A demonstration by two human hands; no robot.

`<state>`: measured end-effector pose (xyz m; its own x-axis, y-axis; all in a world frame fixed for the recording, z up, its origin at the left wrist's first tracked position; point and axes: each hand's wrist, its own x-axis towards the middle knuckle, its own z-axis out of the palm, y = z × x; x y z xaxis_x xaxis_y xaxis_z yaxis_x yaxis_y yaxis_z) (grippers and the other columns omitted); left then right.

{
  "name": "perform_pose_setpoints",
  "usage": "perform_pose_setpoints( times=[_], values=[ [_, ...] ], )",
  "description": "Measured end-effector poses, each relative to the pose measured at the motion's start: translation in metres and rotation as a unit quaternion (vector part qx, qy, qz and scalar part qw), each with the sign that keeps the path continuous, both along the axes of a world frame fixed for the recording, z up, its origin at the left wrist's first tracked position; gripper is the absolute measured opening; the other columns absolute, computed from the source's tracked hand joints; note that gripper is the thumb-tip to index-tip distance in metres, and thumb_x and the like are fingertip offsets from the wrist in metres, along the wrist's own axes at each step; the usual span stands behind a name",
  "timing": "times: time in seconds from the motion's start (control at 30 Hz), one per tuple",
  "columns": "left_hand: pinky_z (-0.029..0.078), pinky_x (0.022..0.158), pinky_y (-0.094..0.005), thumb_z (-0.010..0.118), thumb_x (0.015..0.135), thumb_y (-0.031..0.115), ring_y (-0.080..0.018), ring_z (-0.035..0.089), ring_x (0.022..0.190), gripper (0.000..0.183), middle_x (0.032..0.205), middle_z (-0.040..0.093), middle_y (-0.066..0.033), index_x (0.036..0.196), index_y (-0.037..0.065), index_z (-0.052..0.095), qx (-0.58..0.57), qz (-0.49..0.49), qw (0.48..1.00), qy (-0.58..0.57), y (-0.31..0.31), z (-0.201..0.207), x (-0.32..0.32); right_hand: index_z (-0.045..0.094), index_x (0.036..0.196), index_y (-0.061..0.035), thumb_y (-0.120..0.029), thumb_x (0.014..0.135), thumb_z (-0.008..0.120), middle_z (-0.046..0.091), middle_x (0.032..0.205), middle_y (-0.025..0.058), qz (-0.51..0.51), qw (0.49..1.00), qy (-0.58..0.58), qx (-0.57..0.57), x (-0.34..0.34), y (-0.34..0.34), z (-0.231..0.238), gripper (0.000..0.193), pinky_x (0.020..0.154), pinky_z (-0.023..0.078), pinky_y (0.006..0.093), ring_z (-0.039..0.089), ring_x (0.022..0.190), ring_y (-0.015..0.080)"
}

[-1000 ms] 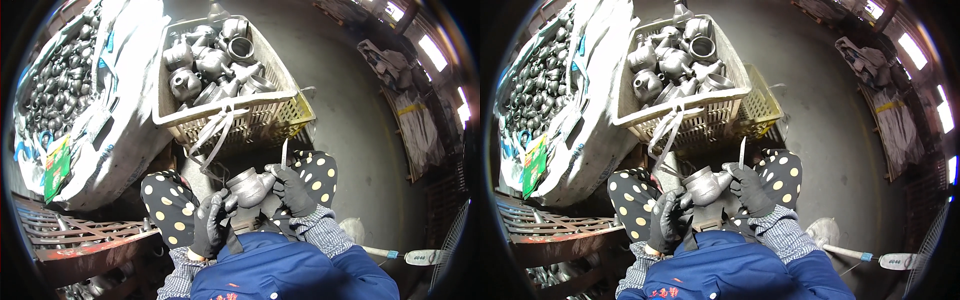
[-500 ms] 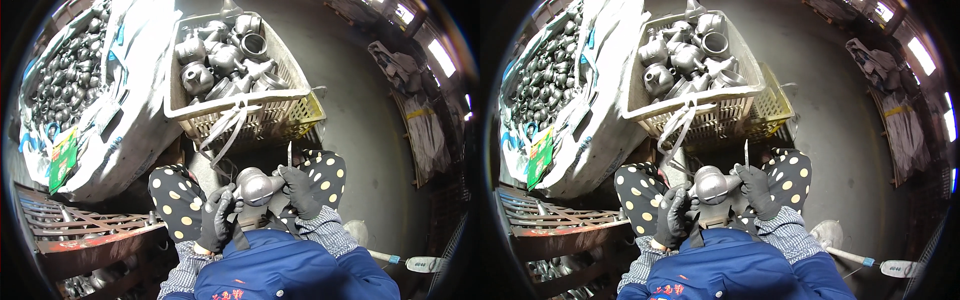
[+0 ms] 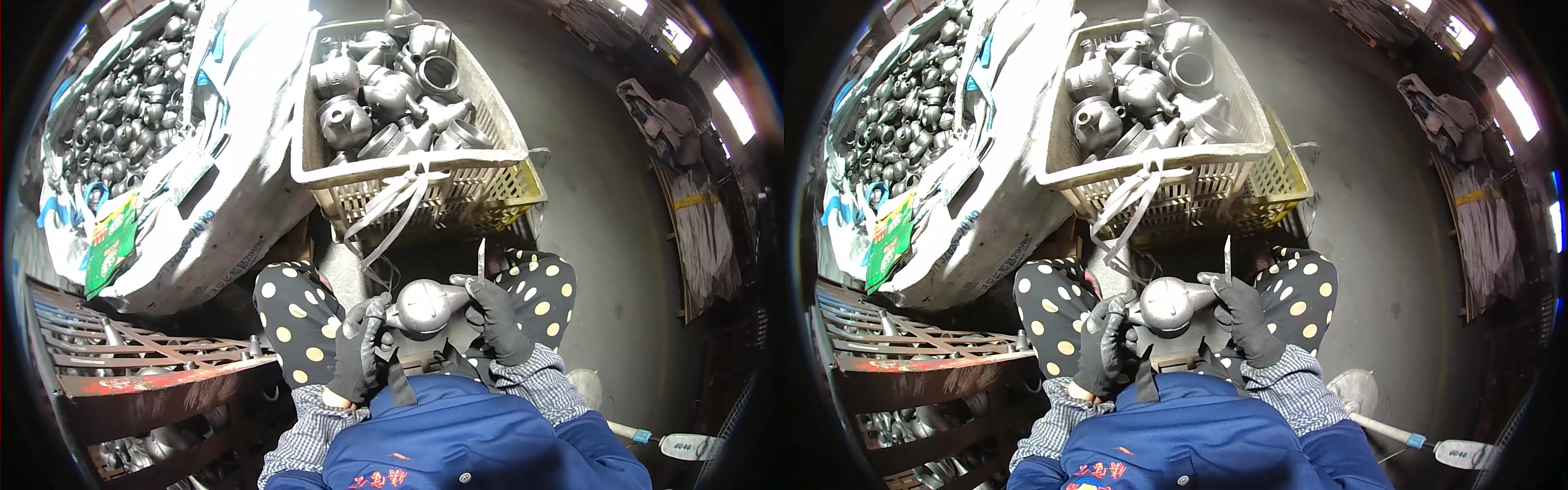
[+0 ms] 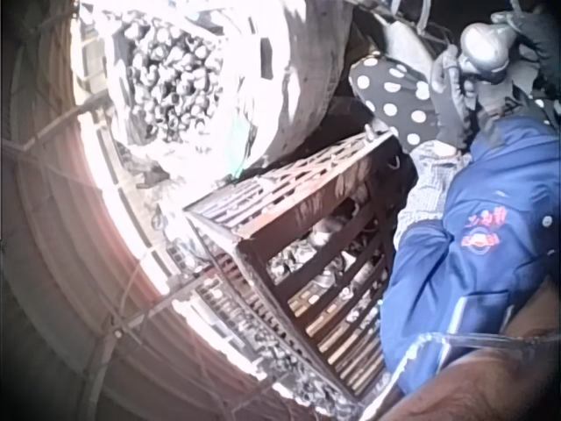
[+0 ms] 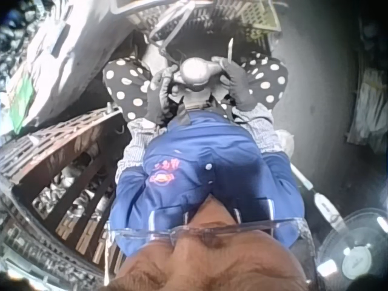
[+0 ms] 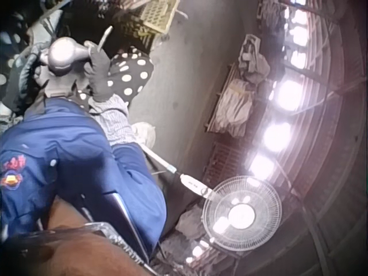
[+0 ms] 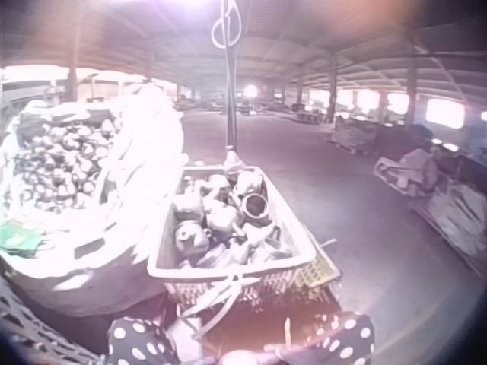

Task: The person applies a yellow substance from a metal plate to various areas of several metal castings using a small tool.

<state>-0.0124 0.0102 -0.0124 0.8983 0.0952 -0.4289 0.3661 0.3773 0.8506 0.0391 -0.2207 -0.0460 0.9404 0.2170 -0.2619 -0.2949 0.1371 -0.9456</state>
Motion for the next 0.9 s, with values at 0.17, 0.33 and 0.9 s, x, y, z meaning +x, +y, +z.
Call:
perform_pose_setpoints(
  times=[0.17, 0.33, 0.9],
  values=[
    [0.036, 0.047, -0.0148, 0.052, 0.099, 0.032, -0.0006, 0.044, 0.052, 0.033, 0.072, 0.058, 0.0022, 0.113, 0.003, 0.061, -0.034, 0.011, 0.999, -0.017, 0.000, -0.007, 0.000, 0.057, 0.123, -0.0014, -0.020, 0.100, 0.045, 0.051, 0.073, -0.0066, -0.005, 0.991, 0.113, 0.076, -0.001, 0.006, 0.014, 0.031, 0.042, 0.022, 0.0148, 0.031, 0.048, -0.0005],
    [0.037, 0.047, -0.0155, 0.045, 0.101, 0.035, -0.0010, 0.046, 0.051, 0.038, 0.071, 0.062, -0.0003, 0.111, 0.001, 0.061, 0.016, -0.013, 0.998, -0.056, 0.003, -0.007, -0.001, 0.060, 0.117, -0.0021, -0.026, 0.099, 0.048, 0.056, 0.073, -0.0042, -0.002, 1.000, 0.016, -0.013, -0.005, 0.006, 0.002, 0.032, 0.042, 0.024, 0.0154, 0.035, 0.049, -0.0009],
    [0.041, 0.038, -0.0193, 0.052, 0.098, 0.027, -0.0077, 0.047, 0.042, 0.018, 0.063, 0.056, 0.0013, 0.094, 0.010, 0.059, -0.266, 0.018, 0.957, 0.112, 0.014, -0.041, 0.001, 0.065, 0.085, 0.0018, -0.034, 0.092, 0.064, 0.061, 0.069, 0.0008, -0.046, 0.989, 0.022, -0.137, -0.005, 0.014, 0.016, 0.036, 0.055, 0.043, 0.0222, 0.055, 0.061, 0.0059]
  ],
)
